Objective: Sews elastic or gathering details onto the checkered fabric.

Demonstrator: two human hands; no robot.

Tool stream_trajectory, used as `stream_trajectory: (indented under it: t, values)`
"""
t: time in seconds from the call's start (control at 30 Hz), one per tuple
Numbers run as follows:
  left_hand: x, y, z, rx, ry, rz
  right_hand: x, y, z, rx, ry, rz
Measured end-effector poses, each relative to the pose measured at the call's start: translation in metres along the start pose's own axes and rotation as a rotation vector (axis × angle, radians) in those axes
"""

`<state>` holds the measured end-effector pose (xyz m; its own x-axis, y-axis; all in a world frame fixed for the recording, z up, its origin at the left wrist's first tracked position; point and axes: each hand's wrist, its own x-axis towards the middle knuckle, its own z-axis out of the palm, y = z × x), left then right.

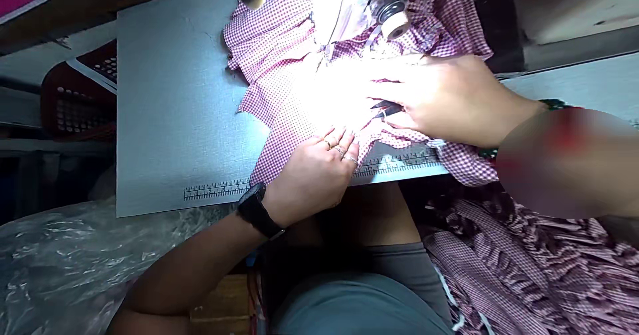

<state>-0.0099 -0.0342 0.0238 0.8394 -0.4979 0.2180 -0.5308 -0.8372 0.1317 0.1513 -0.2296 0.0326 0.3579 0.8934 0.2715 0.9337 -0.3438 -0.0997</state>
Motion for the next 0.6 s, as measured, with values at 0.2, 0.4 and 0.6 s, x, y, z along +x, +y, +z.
stream_trajectory:
  t: [0.2,0.4,0.6]
  values:
    - [0.016,-0.017,-0.001,0.051,0.0,-0.022,0.021,0.008,-0.005,-0.046,-0.155,0.189]
    - [0.03,-0.036,0.001,0.112,-0.034,-0.034,0.031,0.026,0.002,0.027,-0.022,0.165]
    - [0.037,-0.036,0.002,0.037,-0.055,-0.129,0.034,0.022,-0.019,0.031,-0.003,0.325]
